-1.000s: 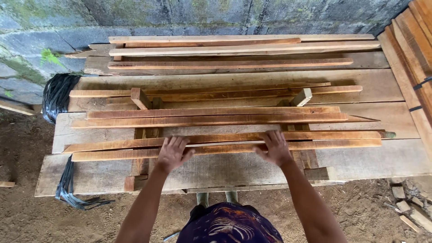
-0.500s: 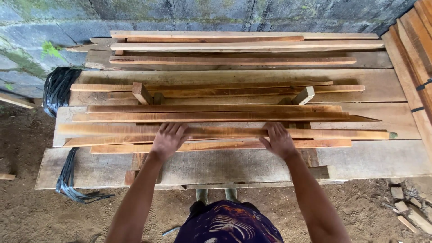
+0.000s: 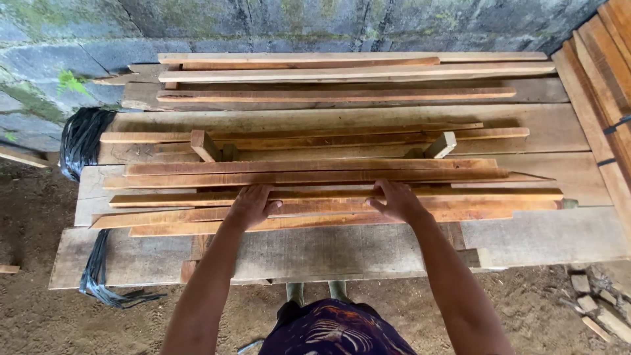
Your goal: Organizing, aligning, and bundling thin strips of wood on a workbench using plastic straps and a utility knife.
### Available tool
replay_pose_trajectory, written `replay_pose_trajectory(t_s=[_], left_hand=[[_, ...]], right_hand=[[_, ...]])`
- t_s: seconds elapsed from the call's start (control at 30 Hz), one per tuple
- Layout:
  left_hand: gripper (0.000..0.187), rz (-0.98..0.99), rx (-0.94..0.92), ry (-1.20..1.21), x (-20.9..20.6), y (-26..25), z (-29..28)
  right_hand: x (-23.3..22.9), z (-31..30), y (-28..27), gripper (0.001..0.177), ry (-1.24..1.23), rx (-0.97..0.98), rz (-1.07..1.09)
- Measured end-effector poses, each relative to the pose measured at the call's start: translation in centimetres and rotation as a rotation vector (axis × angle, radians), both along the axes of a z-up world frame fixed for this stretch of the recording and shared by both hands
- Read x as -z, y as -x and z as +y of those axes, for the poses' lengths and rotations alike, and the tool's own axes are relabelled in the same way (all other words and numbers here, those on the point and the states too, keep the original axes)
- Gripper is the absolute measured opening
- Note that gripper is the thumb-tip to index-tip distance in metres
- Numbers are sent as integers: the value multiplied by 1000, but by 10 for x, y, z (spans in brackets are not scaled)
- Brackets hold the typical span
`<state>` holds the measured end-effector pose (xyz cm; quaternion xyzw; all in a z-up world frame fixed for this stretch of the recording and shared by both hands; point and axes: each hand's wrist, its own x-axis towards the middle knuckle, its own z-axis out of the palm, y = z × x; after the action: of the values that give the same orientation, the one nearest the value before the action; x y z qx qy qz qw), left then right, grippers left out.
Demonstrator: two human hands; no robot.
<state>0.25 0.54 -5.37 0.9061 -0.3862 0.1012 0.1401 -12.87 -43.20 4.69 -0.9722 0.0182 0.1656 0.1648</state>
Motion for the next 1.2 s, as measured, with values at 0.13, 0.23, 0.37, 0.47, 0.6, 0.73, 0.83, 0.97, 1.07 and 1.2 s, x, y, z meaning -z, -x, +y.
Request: replay_pose_trajectory(t_s=[0.13,0.23,0.37,0.47,0.6,0.73,0.83,0.97,1.07,1.2], left_hand=[[43,139,-1,-68,-15,3,-4],[41,130,-2,-114,-24,-1,-7],[28,302,-5,-84,-2,-10,0],[36,522,-134,-136,4,-14,11],[40,740,-251,-94,-28,-11,3],[48,805,-212,-103,-24,-20,3],[45,702,-189,-172,-13,-29,-2],[30,94,64,-154,-20,-27,-1],[27,-21,65,-121,-14,-25,2],[25,-37,38,-90,-32,-21,-1]], right_hand=[[-4,-3,-1,44,-40,-4,70],[-2,-4,-8,45,-55,8,70],[-23,3,-9,41,-49,45,96],[-3,0,-13,35,-132,87,48],[18,-17,-17,30,-155,90,45],[16,-21,-21,39,-154,2,121],[1,-11,-22,41,-6,-32,129],[33,-27,-18,29,95,-144,-119],[35,-28,-19,26,153,-224,-282],[41,-27,-23,29,172,-245,-380]])
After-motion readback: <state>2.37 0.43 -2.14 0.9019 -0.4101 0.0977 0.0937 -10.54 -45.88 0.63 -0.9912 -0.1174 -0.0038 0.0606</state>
